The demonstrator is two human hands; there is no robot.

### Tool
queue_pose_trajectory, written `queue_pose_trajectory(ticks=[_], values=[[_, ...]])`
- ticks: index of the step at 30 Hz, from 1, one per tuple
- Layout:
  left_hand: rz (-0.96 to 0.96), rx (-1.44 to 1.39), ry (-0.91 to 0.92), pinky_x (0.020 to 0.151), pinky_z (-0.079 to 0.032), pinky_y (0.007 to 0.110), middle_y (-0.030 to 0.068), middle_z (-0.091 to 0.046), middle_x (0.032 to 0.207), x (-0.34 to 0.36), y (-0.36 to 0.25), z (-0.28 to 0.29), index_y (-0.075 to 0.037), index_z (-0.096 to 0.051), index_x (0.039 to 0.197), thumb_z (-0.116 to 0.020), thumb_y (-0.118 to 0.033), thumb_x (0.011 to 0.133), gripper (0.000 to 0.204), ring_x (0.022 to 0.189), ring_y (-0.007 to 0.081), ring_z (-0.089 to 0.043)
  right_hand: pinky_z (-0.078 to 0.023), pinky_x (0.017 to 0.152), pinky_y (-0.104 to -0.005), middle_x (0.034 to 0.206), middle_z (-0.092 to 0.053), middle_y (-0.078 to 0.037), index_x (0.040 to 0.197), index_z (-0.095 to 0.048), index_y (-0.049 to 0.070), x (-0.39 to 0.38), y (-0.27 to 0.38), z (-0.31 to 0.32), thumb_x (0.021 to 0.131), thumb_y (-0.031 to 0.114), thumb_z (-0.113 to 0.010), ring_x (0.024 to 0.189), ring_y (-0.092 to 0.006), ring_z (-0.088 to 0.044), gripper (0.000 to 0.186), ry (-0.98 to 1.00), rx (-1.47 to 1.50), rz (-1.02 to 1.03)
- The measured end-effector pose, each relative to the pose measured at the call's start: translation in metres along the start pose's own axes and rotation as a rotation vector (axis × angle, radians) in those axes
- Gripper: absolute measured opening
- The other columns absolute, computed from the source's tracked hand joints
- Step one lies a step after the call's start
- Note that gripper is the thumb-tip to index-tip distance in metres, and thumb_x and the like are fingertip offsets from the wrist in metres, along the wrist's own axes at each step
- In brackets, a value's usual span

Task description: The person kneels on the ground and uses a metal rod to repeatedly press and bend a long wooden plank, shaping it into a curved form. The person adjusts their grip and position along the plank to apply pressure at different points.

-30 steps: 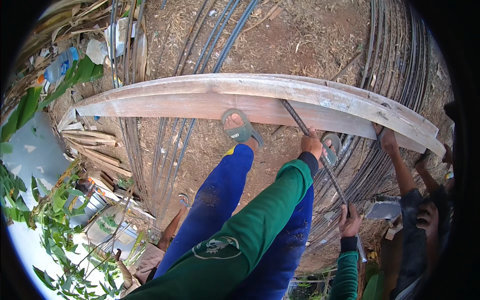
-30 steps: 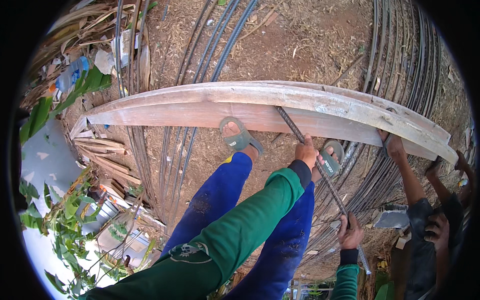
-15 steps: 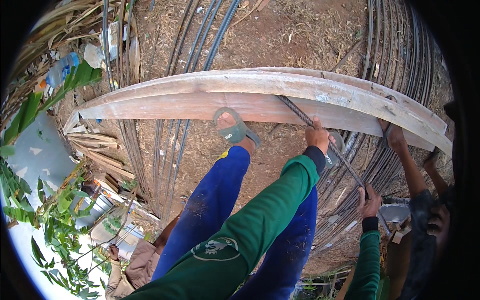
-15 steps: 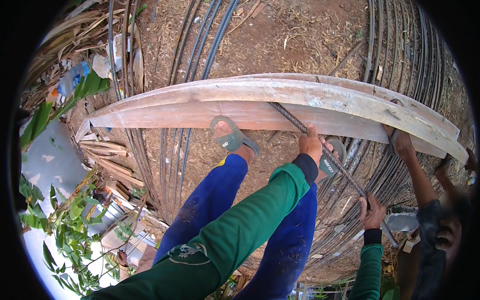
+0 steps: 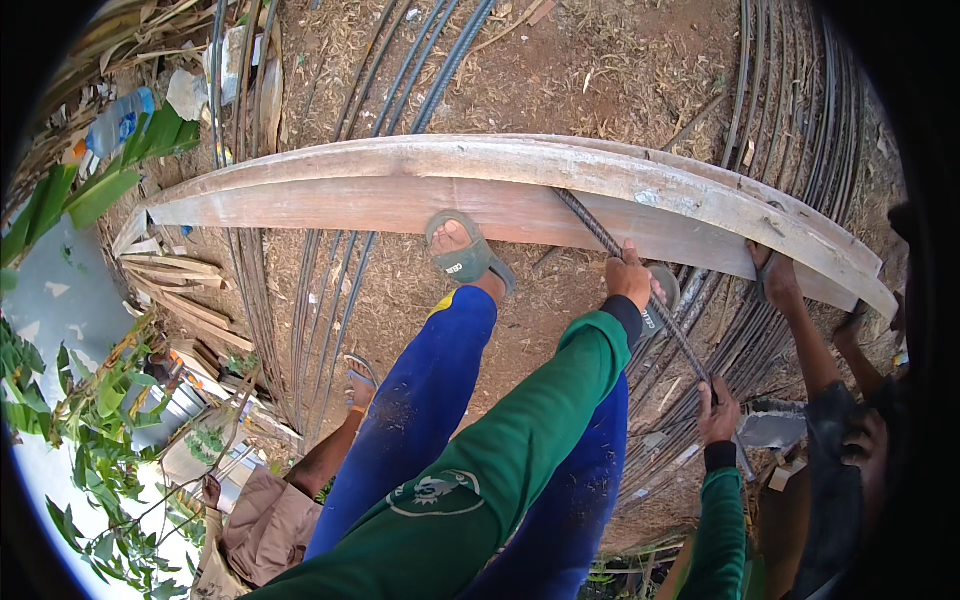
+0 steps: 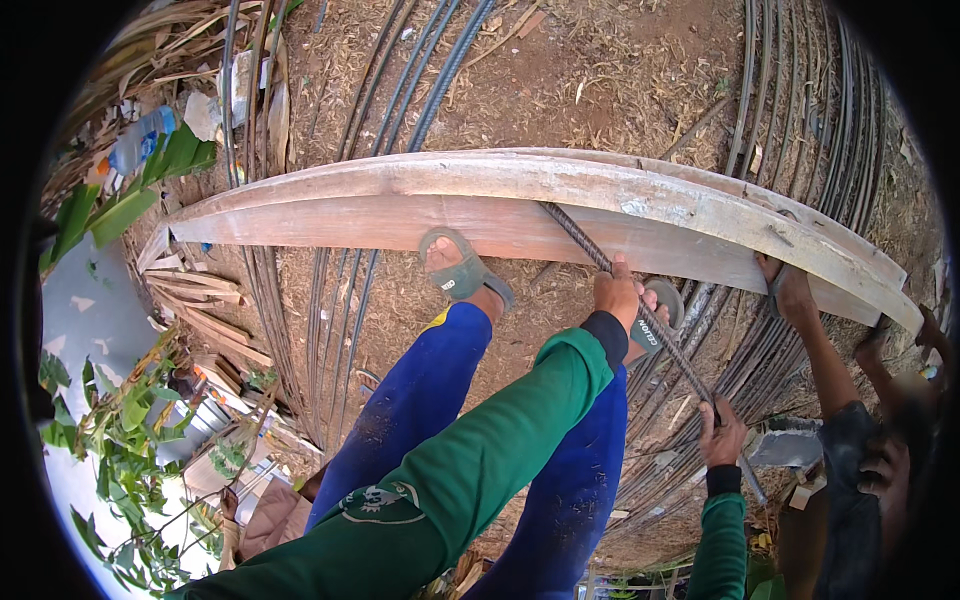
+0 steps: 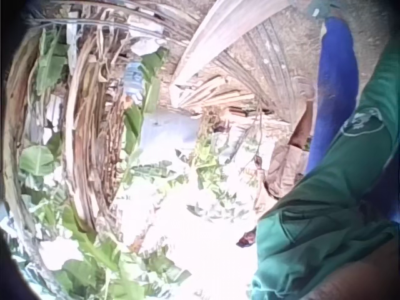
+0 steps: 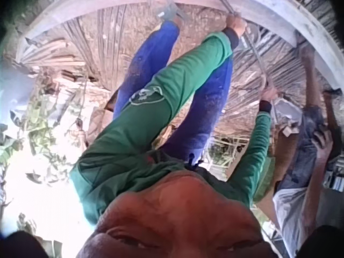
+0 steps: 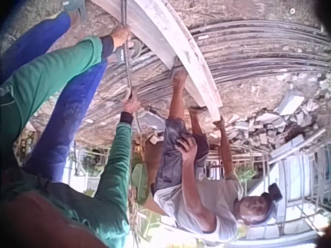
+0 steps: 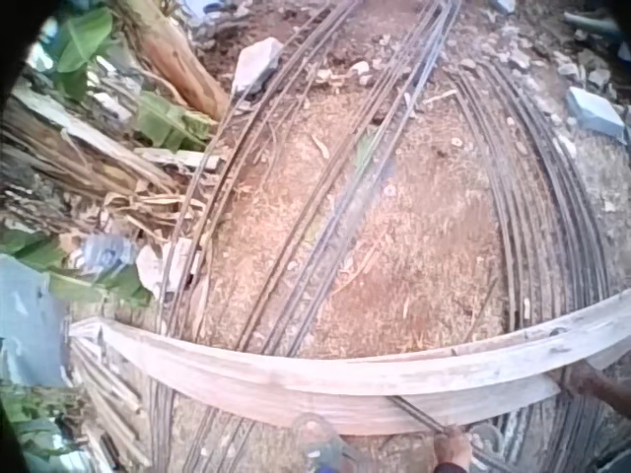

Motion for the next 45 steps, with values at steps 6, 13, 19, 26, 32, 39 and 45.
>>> queue_pose_trajectory(ticks=[6, 13, 19, 26, 32, 39, 45], values=[[-0.046, 0.019, -0.106, 0.035, -0.037, 0.033, 0.0047, -0.042, 0.063, -0.097, -0.037, 0.031, -0.003, -0.04, 0.095, -0.045, -0.043, 0.103, 0.041, 0.042, 0.0159, -0.042, -0.038, 0.041, -0.0379, 0.063, -0.061, -0.02, 0.108, -0.068, -0.003, -0.124, 0.137, 0.056, 0.098, 0.023, -0.06, 0.043, -0.0214, -0.054, 0.03, 0.085, -0.069, -0.221], [-0.074, 0.21, -0.137, 0.036, -0.033, 0.033, 0.0007, -0.037, 0.058, -0.1, -0.057, 0.067, -0.01, -0.04, 0.091, -0.048, -0.041, 0.102, 0.034, 0.041, 0.0138, -0.038, -0.047, 0.051, -0.0433, 0.072, -0.065, -0.025, 0.106, -0.068, -0.008, -0.135, 0.201, 0.055, 0.095, 0.021, -0.063, 0.057, -0.0384, -0.063, 0.032, 0.051, -0.008, -0.266], [-0.047, 0.077, -0.223, 0.036, -0.033, 0.033, 0.0021, -0.036, 0.059, -0.09, -0.082, 0.109, -0.009, -0.04, 0.089, -0.047, -0.045, 0.101, 0.038, 0.041, 0.0154, -0.038, -0.047, 0.052, -0.0411, 0.068, -0.064, -0.024, 0.107, -0.07, -0.002, -0.128, 0.224, 0.04, 0.092, 0.022, -0.067, 0.057, -0.0353, -0.064, 0.028, 0.128, 0.04, -0.316], [-0.096, 0.383, -0.265, 0.033, -0.039, 0.038, 0.0118, -0.048, 0.058, -0.088, -0.098, 0.131, 0.003, -0.044, 0.09, -0.043, -0.045, 0.103, 0.049, 0.039, 0.0254, -0.05, -0.049, 0.055, -0.0397, 0.066, -0.064, -0.024, 0.105, -0.072, -0.002, -0.152, 0.251, 0.028, 0.091, 0.024, -0.068, 0.058, -0.0347, -0.066, 0.029, 0.099, 0.113, -0.399], [-0.023, 0.14, -0.168, 0.032, -0.035, 0.034, 0.0048, -0.039, 0.056, -0.051, -0.061, 0.099, -0.006, -0.041, 0.088, -0.047, -0.045, 0.102, 0.041, 0.038, 0.0193, -0.041, -0.051, 0.06, -0.0425, 0.078, -0.068, -0.025, 0.106, -0.07, -0.004, -0.116, 0.149, -0.003, 0.094, 0.029, -0.066, 0.069, -0.0372, -0.069, 0.036, 0.028, 0.091, -0.41], [-0.194, 0.093, -0.195, 0.033, -0.038, 0.036, 0.0108, -0.049, 0.06, -0.036, -0.041, 0.113, 0.001, -0.046, 0.093, -0.045, -0.051, 0.101, 0.053, 0.039, 0.0241, -0.047, -0.049, 0.059, -0.0458, 0.078, -0.064, -0.025, 0.105, -0.065, -0.002, -0.104, 0.141, -0.03, 0.097, 0.023, -0.06, 0.069, -0.0429, -0.064, 0.026, 0.131, 0.055, -0.21], [-0.024, 0.272, -0.171, 0.033, -0.03, 0.031, -0.0018, -0.033, 0.054, -0.112, -0.045, 0.1, -0.012, -0.04, 0.086, -0.048, -0.044, 0.101, 0.036, 0.037, 0.0118, -0.033, -0.051, 0.059, -0.0451, 0.075, -0.066, -0.027, 0.107, -0.069, -0.006, -0.179, 0.218, 0.041, 0.093, 0.019, -0.064, 0.065, -0.0425, -0.066, 0.029, 0.083, 0.062, -0.406]])
Point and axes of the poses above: each hand's wrist, its own x-axis towards the middle knuckle, its own z-axis out of the back of the hand, y = z × x, the point moved 9 cm from there along x, towards the middle knuckle
